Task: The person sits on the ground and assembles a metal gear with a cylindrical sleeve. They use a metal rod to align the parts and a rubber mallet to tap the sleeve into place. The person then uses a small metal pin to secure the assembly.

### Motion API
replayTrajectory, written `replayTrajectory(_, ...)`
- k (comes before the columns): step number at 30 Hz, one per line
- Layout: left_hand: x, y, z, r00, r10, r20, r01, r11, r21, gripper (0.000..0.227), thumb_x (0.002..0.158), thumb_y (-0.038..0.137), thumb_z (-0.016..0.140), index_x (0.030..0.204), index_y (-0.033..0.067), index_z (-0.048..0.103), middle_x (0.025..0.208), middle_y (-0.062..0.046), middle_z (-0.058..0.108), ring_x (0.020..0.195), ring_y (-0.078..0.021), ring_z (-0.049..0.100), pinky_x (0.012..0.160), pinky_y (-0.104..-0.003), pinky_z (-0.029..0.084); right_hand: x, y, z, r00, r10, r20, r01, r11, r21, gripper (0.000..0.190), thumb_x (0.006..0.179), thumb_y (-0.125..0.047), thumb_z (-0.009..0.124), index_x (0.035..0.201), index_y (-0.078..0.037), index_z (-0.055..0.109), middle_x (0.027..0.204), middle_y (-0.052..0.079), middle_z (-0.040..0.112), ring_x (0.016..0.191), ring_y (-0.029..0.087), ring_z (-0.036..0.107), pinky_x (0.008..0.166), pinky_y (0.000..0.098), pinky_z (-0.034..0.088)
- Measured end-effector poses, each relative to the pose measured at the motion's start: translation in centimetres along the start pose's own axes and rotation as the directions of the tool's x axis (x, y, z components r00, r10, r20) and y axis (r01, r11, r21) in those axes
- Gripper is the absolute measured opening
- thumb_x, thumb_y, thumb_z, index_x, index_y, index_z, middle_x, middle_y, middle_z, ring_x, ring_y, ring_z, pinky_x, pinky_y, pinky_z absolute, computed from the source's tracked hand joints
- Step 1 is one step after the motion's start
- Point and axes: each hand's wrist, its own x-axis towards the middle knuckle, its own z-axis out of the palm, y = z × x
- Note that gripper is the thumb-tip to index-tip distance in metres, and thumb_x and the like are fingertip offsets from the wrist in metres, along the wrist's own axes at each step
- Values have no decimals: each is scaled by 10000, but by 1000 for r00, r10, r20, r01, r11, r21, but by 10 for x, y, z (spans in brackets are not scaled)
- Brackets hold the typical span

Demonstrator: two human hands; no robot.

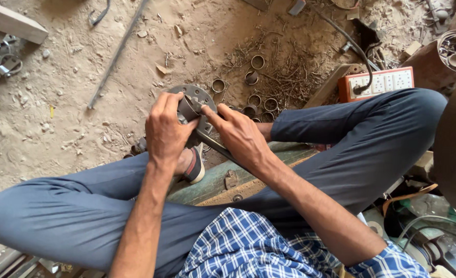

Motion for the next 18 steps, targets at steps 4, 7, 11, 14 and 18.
replayTrajectory(4,6,-11,-2,999,8,47,-4,996,-90,461,702,151,946,1070,-2,716,1020,-149,708,917,-333,718,809,-417,574,-4,6,7,999,-49,4,49,998,-36,662,817,20,589,1473,-22,514,1009,145,545,891,317,634,747,432,538)
replayTrajectory(7,13,-17,-4,998,30,62,-24,994,-106,476,665,155,937,1068,-5,740,1024,-159,728,914,-317,729,814,-398,583,-5,9,14,994,-96,-45,94,994,-52,675,816,22,585,1485,-16,501,1034,134,548,909,304,636,753,416,544)
replayTrajectory(11,21,-22,-7,988,-17,156,40,988,-147,500,665,182,938,1095,3,757,1024,-155,760,883,-272,756,813,-356,600,-3,13,18,990,-129,-53,123,987,-108,690,818,-13,612,1498,-12,491,1018,125,551,867,302,628,728,413,541)
replayTrajectory(14,18,-19,-10,997,46,66,-33,982,-187,515,697,158,942,1127,-39,739,1054,-191,750,926,-300,752,834,-367,593,2,10,15,987,-131,-93,129,991,-26,668,820,15,606,1480,-53,528,1011,126,555,882,292,641,729,407,542)
replayTrajectory(18,13,-11,-4,990,-93,109,111,980,-165,533,667,173,943,1120,-10,730,1052,-177,746,915,-306,747,815,-377,594,-3,11,1,993,76,-93,-69,995,74,563,872,27,614,1427,-67,589,925,154,542,766,319,612,671,431,506)
